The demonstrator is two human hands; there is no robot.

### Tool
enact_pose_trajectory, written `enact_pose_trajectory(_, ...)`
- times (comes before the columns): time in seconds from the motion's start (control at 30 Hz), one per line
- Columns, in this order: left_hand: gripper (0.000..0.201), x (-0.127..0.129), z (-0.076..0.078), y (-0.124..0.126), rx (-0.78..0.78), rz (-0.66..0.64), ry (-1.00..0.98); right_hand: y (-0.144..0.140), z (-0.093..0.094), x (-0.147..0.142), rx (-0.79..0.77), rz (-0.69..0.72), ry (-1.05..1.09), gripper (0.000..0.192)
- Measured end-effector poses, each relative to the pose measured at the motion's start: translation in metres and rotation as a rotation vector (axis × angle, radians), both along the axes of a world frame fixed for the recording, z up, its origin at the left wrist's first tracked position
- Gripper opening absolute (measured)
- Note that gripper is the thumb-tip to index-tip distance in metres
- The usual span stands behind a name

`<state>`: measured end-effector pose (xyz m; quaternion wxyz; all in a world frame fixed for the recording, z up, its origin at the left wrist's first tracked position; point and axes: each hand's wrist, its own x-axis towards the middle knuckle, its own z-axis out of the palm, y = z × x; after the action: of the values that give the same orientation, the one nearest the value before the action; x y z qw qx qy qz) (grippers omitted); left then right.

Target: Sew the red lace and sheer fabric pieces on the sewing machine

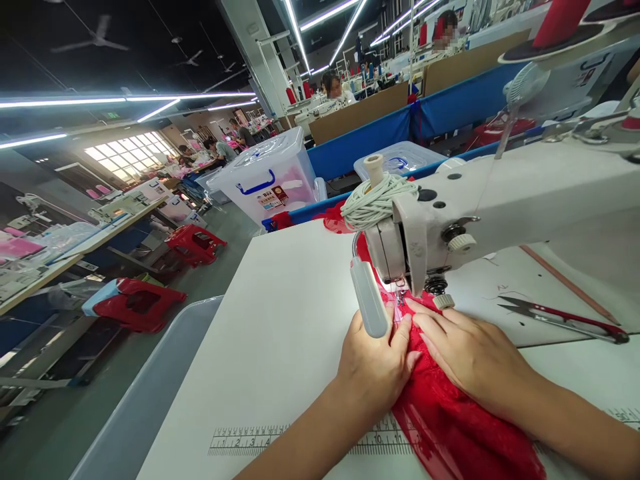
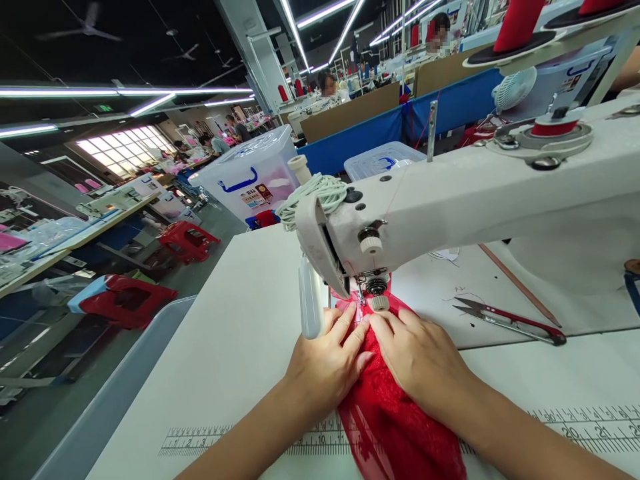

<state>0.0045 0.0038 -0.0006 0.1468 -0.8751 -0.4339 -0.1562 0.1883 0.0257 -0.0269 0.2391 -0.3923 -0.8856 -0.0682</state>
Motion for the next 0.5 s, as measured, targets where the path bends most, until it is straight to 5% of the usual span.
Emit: enact_pose_trajectory(0.5, 0.032, -0.0034, -0.0009, 0.0001, -0.008, -0.011, -0.014, -0.0004, 0.0004, -0.0003, 0.008, -0.013, -0.006, 0.033)
